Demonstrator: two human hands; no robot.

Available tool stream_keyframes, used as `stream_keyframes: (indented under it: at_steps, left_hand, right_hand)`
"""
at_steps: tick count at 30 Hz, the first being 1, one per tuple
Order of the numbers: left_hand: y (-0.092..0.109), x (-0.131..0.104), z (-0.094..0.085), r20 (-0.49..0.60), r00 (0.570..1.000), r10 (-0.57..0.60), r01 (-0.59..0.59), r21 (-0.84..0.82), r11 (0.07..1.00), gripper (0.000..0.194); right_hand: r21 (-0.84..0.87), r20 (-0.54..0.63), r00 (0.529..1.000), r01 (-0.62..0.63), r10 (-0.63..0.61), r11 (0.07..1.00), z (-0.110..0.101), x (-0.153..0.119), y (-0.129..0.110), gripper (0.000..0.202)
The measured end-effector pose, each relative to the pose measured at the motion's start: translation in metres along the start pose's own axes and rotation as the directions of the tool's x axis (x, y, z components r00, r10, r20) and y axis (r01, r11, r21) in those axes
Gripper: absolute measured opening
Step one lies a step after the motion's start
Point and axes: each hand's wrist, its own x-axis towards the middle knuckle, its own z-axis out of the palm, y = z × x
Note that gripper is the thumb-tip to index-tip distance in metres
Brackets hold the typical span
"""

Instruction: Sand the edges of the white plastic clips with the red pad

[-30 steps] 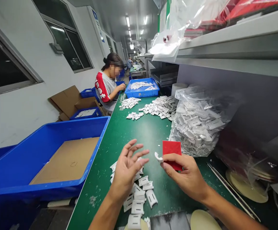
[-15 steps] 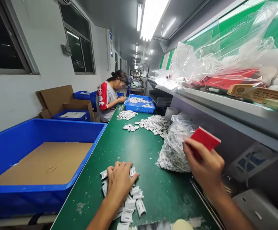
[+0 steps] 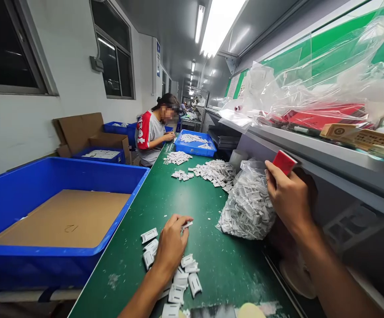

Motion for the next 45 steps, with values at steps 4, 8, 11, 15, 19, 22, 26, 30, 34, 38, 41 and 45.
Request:
stream_keyframes:
  at_steps: [4, 8, 11, 15, 19, 22, 26, 30, 34, 38, 41, 45]
  left_hand:
    - [0.003, 0.005, 0.000, 0.002, 0.997, -0.071, 0.070, -0.226, 0.972, 0.019]
    - [0.011, 0.003, 0.000, 0.033, 0.997, -0.066, 0.073, -0.335, 0.939, 0.024]
    - [0.020, -0.004, 0.000, 0.022, 0.999, -0.049, 0.053, -0.324, 0.945, 0.023]
    - [0.028, -0.013, 0.002, -0.011, 1.000, -0.028, 0.024, -0.248, 0.969, 0.016]
    - [0.031, -0.020, 0.004, -0.037, 0.999, 0.034, -0.039, -0.164, 0.986, 0.010]
    - [0.029, -0.022, 0.005, -0.058, 0.996, 0.062, -0.069, -0.136, 0.988, 0.010]
    - [0.027, -0.022, 0.004, -0.083, 0.996, 0.038, -0.048, -0.127, 0.991, 0.010]
    - [0.029, -0.021, 0.005, -0.071, 0.996, 0.057, -0.069, -0.187, 0.980, 0.008]
    - [0.032, -0.022, 0.004, -0.090, 0.986, 0.139, -0.149, -0.116, 0.982, 0.007]
    - [0.033, -0.026, 0.005, -0.106, 0.967, 0.233, -0.234, 0.001, 0.972, 0.012]
    - [0.034, -0.025, 0.008, -0.114, 0.987, 0.116, -0.132, -0.153, 0.979, 0.008]
    - [0.036, -0.020, 0.009, 0.040, 0.980, -0.193, 0.183, -0.547, 0.817, 0.040]
  right_hand:
    - [0.304, -0.065, 0.987, 0.158, -0.146, 0.939, -0.012, -0.038, -0.038, 0.028]
    - [0.748, 0.471, 0.880, -0.356, -0.070, 0.560, 0.009, -0.073, -0.078, 0.030]
    - [0.626, 0.763, 0.645, -0.755, 0.043, 0.196, 0.038, -0.093, -0.091, 0.024]
    - [0.517, 0.856, 0.516, -0.856, 0.032, -0.008, 0.046, -0.113, -0.092, 0.026]
    - [0.362, 0.860, 0.408, -0.911, -0.305, -0.197, 0.034, -0.120, -0.091, 0.037]
    - [0.393, 0.877, 0.417, -0.908, -0.240, -0.142, 0.043, -0.120, -0.087, 0.040]
    - [0.448, 0.894, 0.445, -0.890, 0.048, -0.088, 0.061, -0.119, -0.081, 0.037]
    - [0.529, 0.848, 0.529, -0.849, -0.026, -0.003, 0.050, -0.121, -0.090, 0.031]
    - [0.529, 0.847, 0.527, -0.848, -0.073, 0.024, 0.041, -0.124, -0.100, 0.033]
    - [0.434, 0.872, 0.445, -0.895, -0.204, -0.098, 0.046, -0.126, -0.103, 0.045]
    - [0.461, 0.868, 0.476, -0.879, -0.142, -0.123, 0.048, -0.125, -0.103, 0.036]
    - [0.509, 0.859, 0.511, -0.858, -0.009, -0.071, 0.044, -0.124, -0.103, 0.029]
